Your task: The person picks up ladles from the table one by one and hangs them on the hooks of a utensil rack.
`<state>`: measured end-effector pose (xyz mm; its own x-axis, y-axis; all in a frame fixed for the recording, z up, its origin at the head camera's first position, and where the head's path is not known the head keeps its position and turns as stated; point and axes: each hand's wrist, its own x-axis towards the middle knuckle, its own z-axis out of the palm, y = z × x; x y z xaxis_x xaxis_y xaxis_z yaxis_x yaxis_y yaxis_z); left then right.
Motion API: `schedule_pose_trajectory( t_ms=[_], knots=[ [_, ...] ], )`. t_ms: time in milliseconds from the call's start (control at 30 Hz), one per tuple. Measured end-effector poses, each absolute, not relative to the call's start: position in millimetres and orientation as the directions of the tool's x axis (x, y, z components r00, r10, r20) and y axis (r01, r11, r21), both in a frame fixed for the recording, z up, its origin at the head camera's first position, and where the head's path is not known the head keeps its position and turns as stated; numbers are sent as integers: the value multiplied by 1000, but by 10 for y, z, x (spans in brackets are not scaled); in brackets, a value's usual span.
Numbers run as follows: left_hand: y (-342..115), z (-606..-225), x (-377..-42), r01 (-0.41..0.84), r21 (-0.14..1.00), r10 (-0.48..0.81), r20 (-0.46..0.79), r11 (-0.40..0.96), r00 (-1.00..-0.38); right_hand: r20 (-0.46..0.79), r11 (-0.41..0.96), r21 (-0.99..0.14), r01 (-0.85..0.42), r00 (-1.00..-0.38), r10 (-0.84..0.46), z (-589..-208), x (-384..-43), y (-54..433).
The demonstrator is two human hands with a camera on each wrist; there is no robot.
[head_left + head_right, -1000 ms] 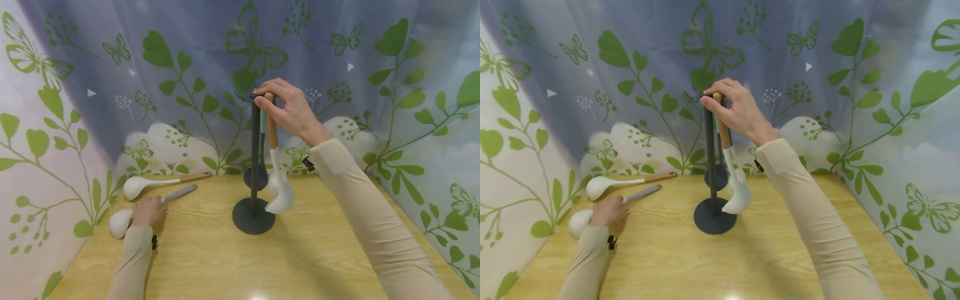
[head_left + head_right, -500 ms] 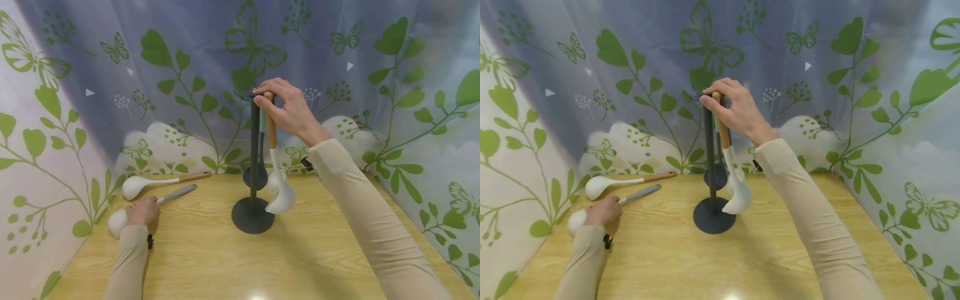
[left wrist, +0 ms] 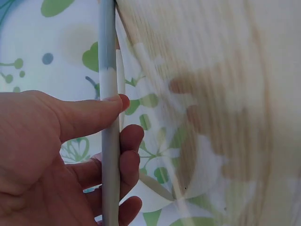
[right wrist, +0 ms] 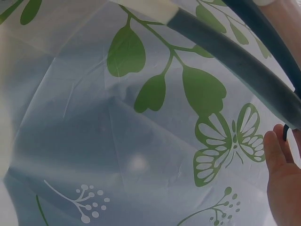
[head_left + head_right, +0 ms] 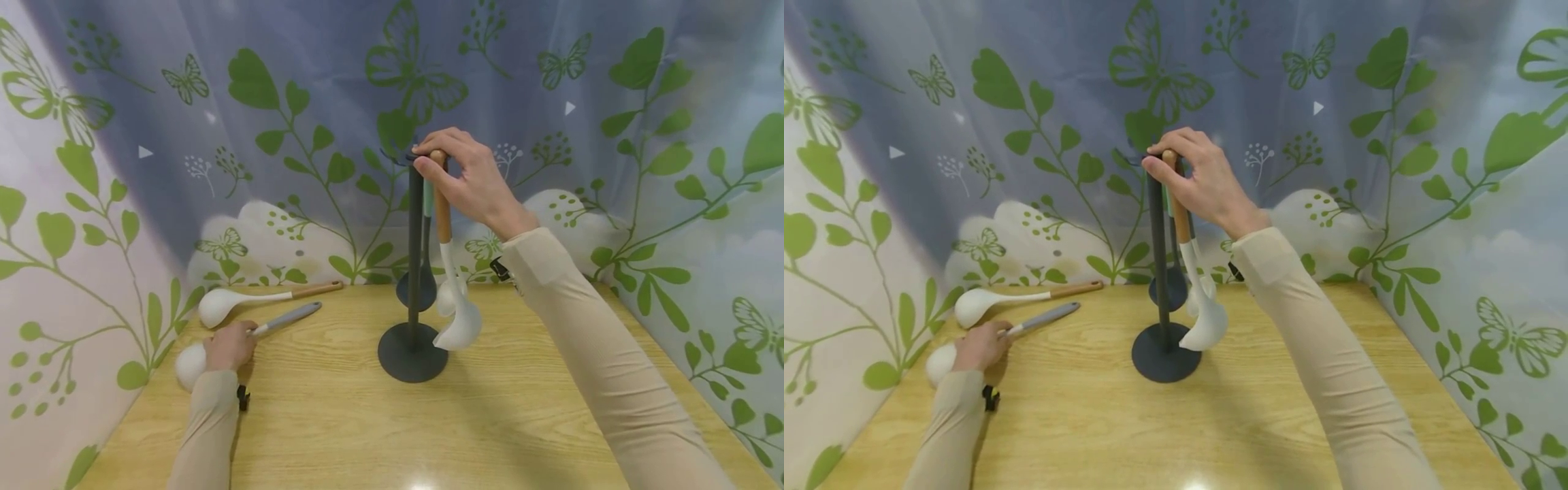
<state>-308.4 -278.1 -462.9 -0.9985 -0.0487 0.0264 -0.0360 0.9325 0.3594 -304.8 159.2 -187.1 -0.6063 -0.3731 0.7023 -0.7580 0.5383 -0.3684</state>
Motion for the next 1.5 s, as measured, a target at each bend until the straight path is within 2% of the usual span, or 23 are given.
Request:
schedule_pose_trajectory(
  t_ms=[200, 600, 967, 1300, 1500],
  knots=[
    [-2791, -4577, -3093, -5, 374, -22, 41, 928, -999, 708, 537, -364, -761, -601, -371, -1867, -3054, 1590],
    [-2683, -4403, -3086, 116, 442, 44, 170, 889, -985, 715, 527, -349, -775, -584, -384, -1892, -3066, 1575],
    [-2417, -4245, -3069, 303, 433, 101, 429, 849, -898, 717, 522, -350, -778, -581, -386, -1890, -3070, 1571],
    [-2103, -4138, -3087, 467, 476, 189, 521, 745, -832, 716, 530, -345, -774, -583, -385, -1901, -3063, 1579],
    [-1982, -4077, -3130, 490, 470, 205, 534, 734, -820, 708, 533, -349, -771, -589, -389, -1910, -3054, 1567]
  ],
)
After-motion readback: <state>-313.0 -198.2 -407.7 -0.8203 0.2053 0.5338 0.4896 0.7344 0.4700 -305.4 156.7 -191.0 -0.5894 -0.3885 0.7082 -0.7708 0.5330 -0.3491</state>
